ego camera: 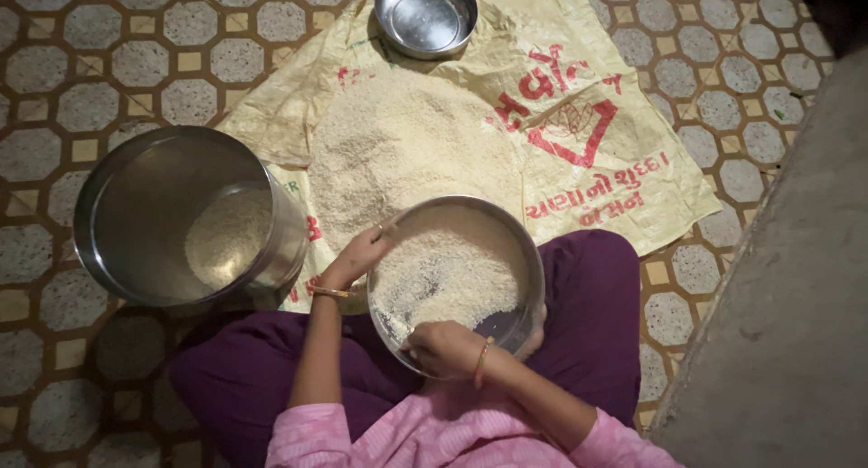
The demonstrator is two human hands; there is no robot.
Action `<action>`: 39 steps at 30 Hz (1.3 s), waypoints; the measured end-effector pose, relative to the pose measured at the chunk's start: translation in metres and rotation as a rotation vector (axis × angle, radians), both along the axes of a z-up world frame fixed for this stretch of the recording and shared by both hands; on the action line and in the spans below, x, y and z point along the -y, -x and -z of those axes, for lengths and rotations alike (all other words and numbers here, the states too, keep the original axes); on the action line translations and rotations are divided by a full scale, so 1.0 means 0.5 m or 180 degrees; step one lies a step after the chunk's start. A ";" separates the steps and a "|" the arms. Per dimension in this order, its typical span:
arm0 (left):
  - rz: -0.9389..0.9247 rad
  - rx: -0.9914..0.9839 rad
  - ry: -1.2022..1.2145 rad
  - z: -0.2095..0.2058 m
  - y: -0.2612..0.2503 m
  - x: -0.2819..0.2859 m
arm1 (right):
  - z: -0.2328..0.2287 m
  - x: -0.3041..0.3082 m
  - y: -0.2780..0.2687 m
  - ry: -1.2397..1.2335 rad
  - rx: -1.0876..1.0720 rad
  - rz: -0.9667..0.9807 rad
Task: The person sits on the floor and sifts grains by hand in a metal bowl, picking out impurities and transferring the cleaned grains into a larger metal container. The process is repeated with multiple batches from a sack on the floor.
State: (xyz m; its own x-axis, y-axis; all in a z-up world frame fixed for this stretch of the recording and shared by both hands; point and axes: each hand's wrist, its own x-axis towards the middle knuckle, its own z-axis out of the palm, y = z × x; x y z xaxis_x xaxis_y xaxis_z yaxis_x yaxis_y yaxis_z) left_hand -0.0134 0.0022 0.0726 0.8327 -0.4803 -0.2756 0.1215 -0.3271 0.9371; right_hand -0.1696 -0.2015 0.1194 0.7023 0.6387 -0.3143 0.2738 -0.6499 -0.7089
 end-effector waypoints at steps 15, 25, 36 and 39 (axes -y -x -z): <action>-0.1157 -0.0923 0.1801 0.009 0.002 0.058 | -0.022 0.137 -0.127 -0.0472 0.0241 0.2170; -0.0952 -0.0231 0.1736 -0.065 0.038 0.063 | -0.048 0.021 -0.247 0.0632 0.1137 0.2044; -0.0693 -0.0004 0.1658 -0.057 0.038 0.053 | -0.023 0.060 -0.083 -0.0423 0.2130 -0.0272; -0.0675 -0.0031 0.1676 -0.058 0.037 0.057 | -0.025 0.142 -0.096 -0.0229 0.2137 0.0287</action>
State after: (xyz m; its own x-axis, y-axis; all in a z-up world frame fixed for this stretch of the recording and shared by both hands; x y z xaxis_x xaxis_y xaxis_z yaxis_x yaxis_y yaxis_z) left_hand -0.0321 -0.0263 0.1017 0.9245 -0.3776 -0.0524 0.1431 0.2165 0.9657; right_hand -0.1215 -0.2722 0.1319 0.7817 0.5716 0.2494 0.6165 -0.6484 -0.4466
